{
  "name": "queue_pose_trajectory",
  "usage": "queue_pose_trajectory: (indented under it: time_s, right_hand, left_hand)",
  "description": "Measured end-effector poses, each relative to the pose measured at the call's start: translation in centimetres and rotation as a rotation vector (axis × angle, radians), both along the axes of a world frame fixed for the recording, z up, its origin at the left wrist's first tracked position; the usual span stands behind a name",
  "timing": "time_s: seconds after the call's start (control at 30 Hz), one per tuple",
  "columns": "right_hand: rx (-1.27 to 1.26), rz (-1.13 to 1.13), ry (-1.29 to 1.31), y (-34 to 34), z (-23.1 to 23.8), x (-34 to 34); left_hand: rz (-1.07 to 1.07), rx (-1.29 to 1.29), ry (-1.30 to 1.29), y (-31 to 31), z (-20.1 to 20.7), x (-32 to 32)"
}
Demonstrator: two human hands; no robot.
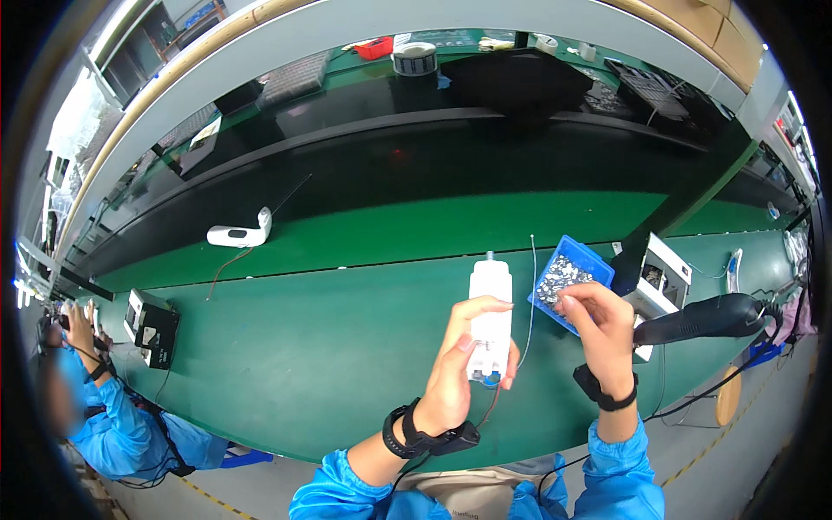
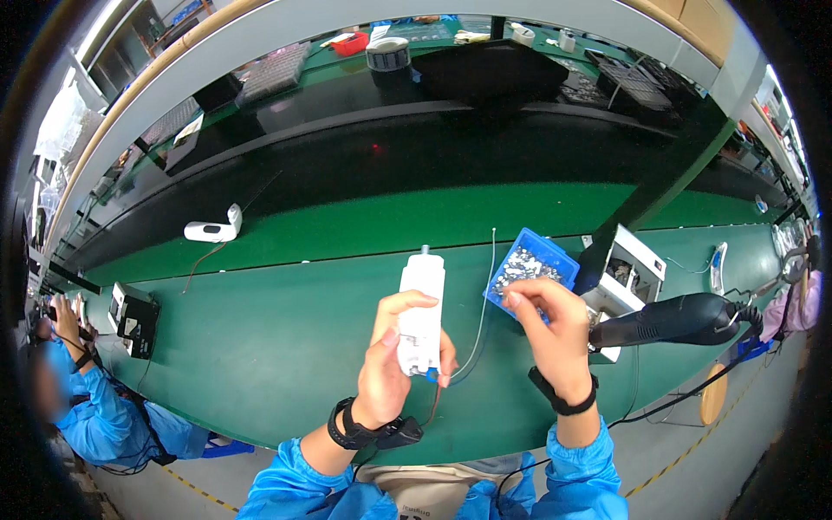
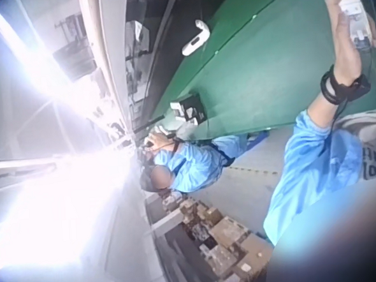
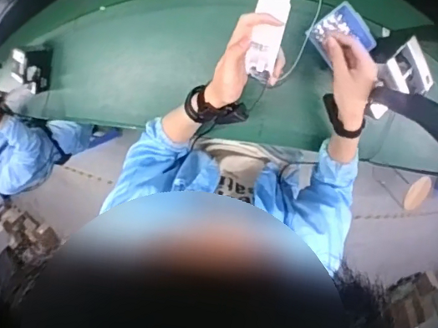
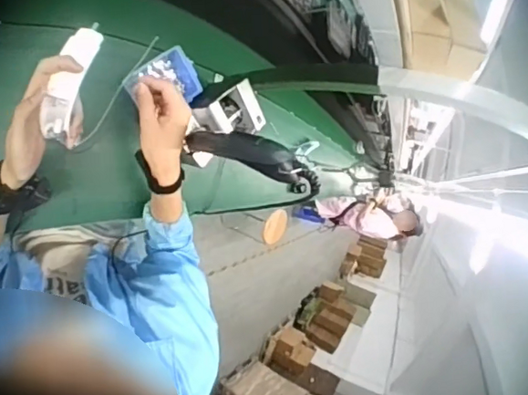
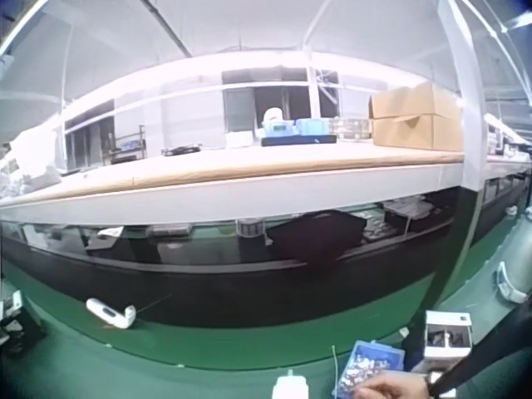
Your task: Assembling a white plastic component with wires and screws at a manufacturing workbench.
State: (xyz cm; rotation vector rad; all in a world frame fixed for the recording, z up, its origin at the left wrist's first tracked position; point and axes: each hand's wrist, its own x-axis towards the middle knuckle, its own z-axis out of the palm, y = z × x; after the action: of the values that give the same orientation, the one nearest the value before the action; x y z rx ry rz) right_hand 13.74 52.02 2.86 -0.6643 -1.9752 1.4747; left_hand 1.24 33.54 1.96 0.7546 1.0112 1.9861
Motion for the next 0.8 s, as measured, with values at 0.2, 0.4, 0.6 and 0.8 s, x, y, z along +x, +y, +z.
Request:
queue_pose_trajectory:
  time_s: [0.2,0.4,0.6,0.8]
  right_hand:
    - [0.643,0.126,0.232,-4.4,4.8,-0.8]
    - [1.155,0.119,0.289,-4.4,3.4,-1.8]
    - [1.138,0.131,0.290,-4.0,2.4,-1.3]
    - [0.760,0.152,0.246,-3.9,2.0,-1.0]
  left_hand:
    - [-0.018,-0.012,0.010,0.4,0.3,1.0]
    - [0.010,-0.082,0.106,0.9,1.3,1.4]
    - [0.043,-0.161,0.177,1.4,1.6,1.5]
    - [0.043,-0.099,0.161,1.5,1.3,0.7]
